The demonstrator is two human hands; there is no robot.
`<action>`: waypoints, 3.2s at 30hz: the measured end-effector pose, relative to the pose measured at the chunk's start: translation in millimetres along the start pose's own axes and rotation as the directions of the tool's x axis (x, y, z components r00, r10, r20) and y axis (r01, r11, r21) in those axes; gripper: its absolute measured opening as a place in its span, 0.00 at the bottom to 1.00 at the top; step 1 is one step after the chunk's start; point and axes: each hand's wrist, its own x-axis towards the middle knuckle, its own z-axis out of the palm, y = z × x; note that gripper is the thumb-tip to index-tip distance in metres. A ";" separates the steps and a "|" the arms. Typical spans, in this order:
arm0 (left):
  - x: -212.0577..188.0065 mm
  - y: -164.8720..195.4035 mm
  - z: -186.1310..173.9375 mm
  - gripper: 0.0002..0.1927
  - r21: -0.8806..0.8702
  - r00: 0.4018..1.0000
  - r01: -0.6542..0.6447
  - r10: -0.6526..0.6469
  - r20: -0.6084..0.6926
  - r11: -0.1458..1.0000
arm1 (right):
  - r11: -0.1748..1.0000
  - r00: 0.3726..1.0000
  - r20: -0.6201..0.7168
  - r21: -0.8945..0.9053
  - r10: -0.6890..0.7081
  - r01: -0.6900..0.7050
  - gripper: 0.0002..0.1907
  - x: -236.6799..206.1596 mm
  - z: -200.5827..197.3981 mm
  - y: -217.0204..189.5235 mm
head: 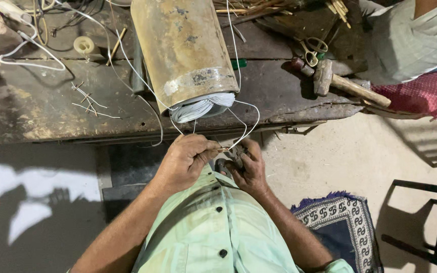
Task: The person pulls white wires from a cylindrical container, twists them together, and uses pliers to cut and shape the wires. They then open a drawer, retrieve a roll of black tape, and wrap the tape around the twisted wire ends.
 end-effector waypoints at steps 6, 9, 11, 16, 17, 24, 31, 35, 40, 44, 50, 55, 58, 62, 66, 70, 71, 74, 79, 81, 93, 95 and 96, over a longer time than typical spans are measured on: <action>-4.5 -4.0 -0.1 0.07 -0.039 1.000 -0.017 0.016 -0.011 0.999 | 0.999 1.000 0.026 -0.030 -0.010 0.011 0.20 -0.3 -0.6 -0.3; -4.0 -4.3 -1.6 0.06 -0.098 0.998 0.065 -0.063 0.026 0.993 | 0.999 0.999 0.023 -0.032 -0.027 0.027 0.20 1.0 -1.7 -1.8; -2.7 -4.0 -2.8 0.06 -0.100 0.999 0.027 -0.025 0.025 0.995 | 0.998 0.998 0.008 -0.011 -0.065 0.065 0.20 1.9 -2.3 -2.3; -3.5 -2.8 -1.9 0.05 -0.048 1.000 -0.018 0.018 -0.007 0.999 | 0.999 0.999 0.047 0.030 -0.012 0.011 0.15 0.9 -3.1 -2.7; -4.8 -2.1 -0.6 0.05 -0.025 0.999 -0.039 0.038 -0.030 0.999 | 0.999 0.999 0.045 0.039 -0.027 0.026 0.15 0.1 -3.5 -2.3; -6.8 4.7 1.8 0.06 0.048 1.000 -0.024 0.024 -0.001 0.999 | 0.997 0.988 0.136 -0.032 0.070 -0.066 0.17 -8.8 -12.0 11.4; -10.7 3.9 -14.3 0.18 -0.022 0.992 0.023 -0.020 0.123 0.999 | 0.961 0.963 0.187 -0.235 0.194 -0.148 0.15 -39.4 -36.3 47.5; -17.6 2.6 -10.9 0.16 0.052 0.996 -0.031 0.027 0.085 0.998 | 0.945 0.972 0.099 -0.272 0.214 -0.180 0.13 -36.3 -60.6 69.1; -12.8 7.6 -4.5 0.11 0.214 0.997 -0.054 0.041 0.063 0.975 | 0.892 0.969 0.088 -0.418 0.229 -0.172 0.13 25.7 -98.8 87.4; -6.3 14.4 0.7 0.14 0.310 0.999 -0.030 0.022 0.029 0.950 | 0.782 0.984 0.170 -0.621 0.057 0.062 0.18 86.6 -120.4 80.7; -6.5 17.7 4.6 0.13 0.302 0.999 0.033 -0.033 -0.005 0.953 | 0.999 0.957 0.286 -0.001 0.041 -0.042 0.09 102.0 -102.3 31.9; -5.5 21.4 8.2 0.10 0.311 0.997 0.060 -0.044 -0.057 0.949 | 0.778 0.619 0.745 0.229 0.247 -0.586 0.17 93.6 -70.0 14.3; -5.8 25.2 5.7 0.11 0.341 0.998 0.028 -0.008 -0.059 0.940 | 0.673 0.689 0.715 0.453 0.117 -0.584 0.16 83.8 -55.4 15.1; -2.5 27.5 0.9 0.13 0.430 0.993 -0.073 0.105 -0.051 0.900 | 0.570 0.744 0.655 0.563 0.132 -0.598 0.15 75.0 -39.1 22.5; -2.7 23.1 -4.9 0.14 0.439 0.971 -0.182 0.231 -0.060 0.880 | 0.504 0.815 0.543 0.657 0.200 -0.561 0.14 58.1 -28.2 16.7; -5.8 11.6 -12.0 0.14 0.421 0.969 -0.235 0.248 0.024 0.876 | 0.438 0.835 0.477 0.711 0.273 -0.550 0.16 43.9 -20.6 5.9; -6.9 9.2 -12.5 0.15 0.410 0.968 -0.242 0.246 0.043 0.880 | 0.424 0.840 0.459 0.725 0.290 -0.543 0.17 40.5 -19.6 3.2; -9.5 3.1 -12.5 0.17 0.367 0.967 -0.255 0.237 0.095 0.894 | 0.377 0.818 0.421 0.738 0.391 -0.560 0.16 26.9 -18.2 -6.5; -21.3 -13.5 -25.9 0.23 0.284 0.954 -0.295 0.296 0.039 0.913 | 0.229 0.713 0.394 0.761 0.580 -0.607 0.15 -4.7 -9.7 -29.8; -30.4 -25.1 -34.7 0.27 0.258 0.944 -0.303 0.326 -0.050 0.918 | 0.158 0.653 0.392 0.770 0.648 -0.618 0.15 -14.0 -4.3 -37.8; -49.9 -82.2 -4.1 0.14 -0.745 0.776 0.524 -0.592 0.217 0.413 | 0.134 0.649 0.280 0.848 0.708 -0.513 0.14 -16.5 14.0 -57.6; -44.5 -80.3 -2.4 0.12 -0.770 0.768 0.522 -0.595 0.236 0.368 | 0.158 0.681 0.245 0.867 0.691 -0.472 0.13 -11.3 12.3 -53.3; -43.1 -77.7 -2.2 0.11 -0.782 0.763 0.520 -0.599 0.243 0.345 | 0.134 0.651 0.244 0.870 0.719 -0.474 0.13 -8.6 11.4 -51.8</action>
